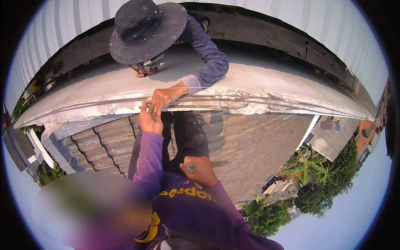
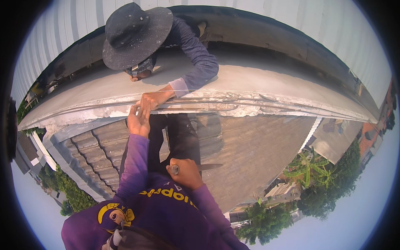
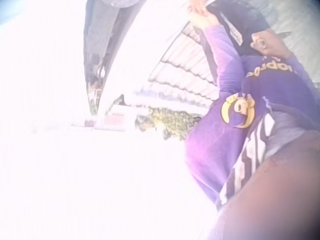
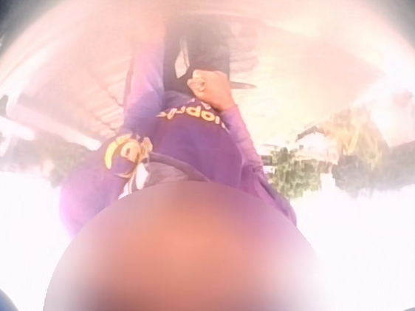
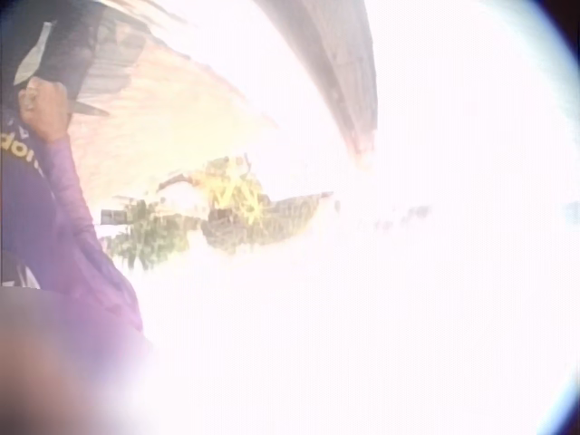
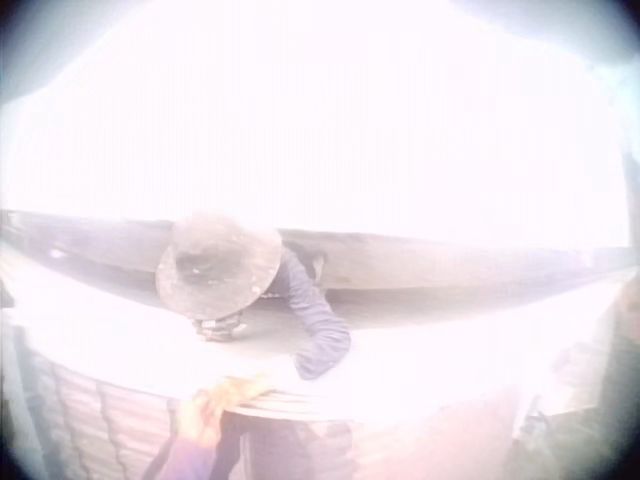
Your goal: The person uses a crowbar to pry and remove a metal flashing strip from the edge of a corrugated roof. A coworker assists by holding the strip and using a hammer. The person then uses a wire to secure the flashing to the roof structure.
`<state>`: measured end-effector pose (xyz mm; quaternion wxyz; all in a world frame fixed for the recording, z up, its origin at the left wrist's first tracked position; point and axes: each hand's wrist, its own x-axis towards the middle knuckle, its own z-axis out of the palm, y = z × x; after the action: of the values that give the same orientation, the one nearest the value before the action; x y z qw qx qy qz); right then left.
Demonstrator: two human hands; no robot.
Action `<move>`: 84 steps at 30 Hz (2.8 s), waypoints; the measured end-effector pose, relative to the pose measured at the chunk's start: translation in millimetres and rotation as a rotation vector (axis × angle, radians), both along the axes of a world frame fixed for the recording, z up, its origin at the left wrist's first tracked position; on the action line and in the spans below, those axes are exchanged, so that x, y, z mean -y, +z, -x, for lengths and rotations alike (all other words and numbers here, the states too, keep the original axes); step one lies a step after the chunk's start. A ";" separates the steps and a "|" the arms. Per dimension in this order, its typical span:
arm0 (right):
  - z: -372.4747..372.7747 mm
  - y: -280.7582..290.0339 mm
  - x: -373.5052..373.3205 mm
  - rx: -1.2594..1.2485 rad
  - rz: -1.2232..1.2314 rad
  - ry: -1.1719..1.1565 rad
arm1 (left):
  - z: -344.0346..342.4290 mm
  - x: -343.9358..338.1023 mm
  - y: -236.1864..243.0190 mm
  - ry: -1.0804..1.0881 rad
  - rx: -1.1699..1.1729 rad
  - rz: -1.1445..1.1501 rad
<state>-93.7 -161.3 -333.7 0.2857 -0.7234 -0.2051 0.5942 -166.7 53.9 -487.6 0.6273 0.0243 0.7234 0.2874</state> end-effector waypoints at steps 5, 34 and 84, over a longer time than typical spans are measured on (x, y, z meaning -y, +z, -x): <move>-3.6 -2.2 -4.2 -0.007 0.006 -0.017 | -26.1 -9.0 10.1 -0.051 -0.044 -0.032; -3.3 -13.8 -18.2 0.084 -0.063 -0.127 | 72.8 -29.7 27.2 -1.645 -0.814 -0.771; 23.2 3.8 -15.7 0.063 -0.025 -0.216 | 83.3 -59.1 -12.0 -2.184 -0.759 -1.170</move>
<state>-117.0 -145.6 -329.9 0.3507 -0.7558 -0.1421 0.5344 -250.0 112.9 -499.6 0.1889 0.9470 0.2287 -0.1233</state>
